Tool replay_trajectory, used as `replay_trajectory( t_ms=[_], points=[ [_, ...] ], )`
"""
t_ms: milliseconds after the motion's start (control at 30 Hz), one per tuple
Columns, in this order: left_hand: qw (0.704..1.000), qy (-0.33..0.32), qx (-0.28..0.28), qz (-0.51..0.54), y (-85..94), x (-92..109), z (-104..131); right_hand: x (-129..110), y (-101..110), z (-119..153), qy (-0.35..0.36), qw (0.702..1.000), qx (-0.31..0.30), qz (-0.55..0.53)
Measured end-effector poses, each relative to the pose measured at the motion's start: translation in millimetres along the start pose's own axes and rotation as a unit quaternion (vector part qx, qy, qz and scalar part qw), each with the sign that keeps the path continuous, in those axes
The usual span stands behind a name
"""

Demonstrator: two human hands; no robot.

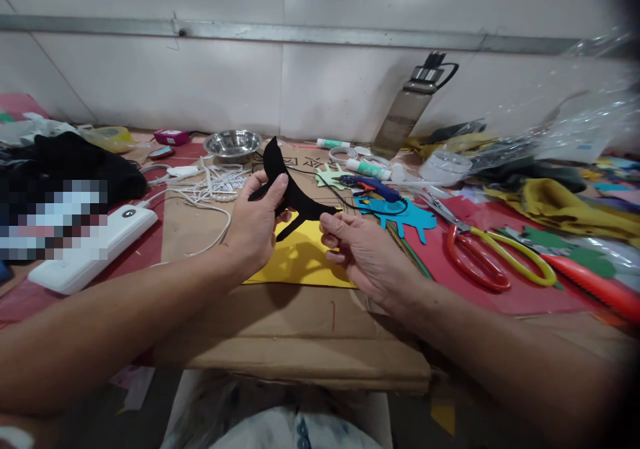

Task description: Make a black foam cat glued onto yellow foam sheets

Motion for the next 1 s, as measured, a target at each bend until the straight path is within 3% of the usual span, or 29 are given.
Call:
replay_trajectory(
  t_ms=[267, 467, 700, 1000],
  points=[
    [0.998, 0.036, -0.047, 0.017, 9.3, -1, -7, -5, 18, -8, -0.011, 0.998, -0.019, 0.057],
    [0.991, 0.09, -0.05, -0.086, 31.8, -5, -10, -2, 34, -16, -0.053, 0.98, -0.045, 0.185],
    [0.936, 0.189, -0.121, -0.27, 39.4, -15, 2, 2, 40, -17, -0.105, 0.949, -0.075, 0.289],
    [0.889, 0.25, -0.141, -0.358, 47.3, -32, -3, -3, 46, -20, -0.108, 0.918, -0.078, 0.373]
  ],
)
Point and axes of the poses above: each hand's wrist, its own z-axis away from the middle knuckle, its own y-axis out of the back of the hand, x = y × z, the point moved 8 cm from there along -z, towards the middle knuckle, and after that the axes turned 9 degrees about y, right-handed, at the moved point
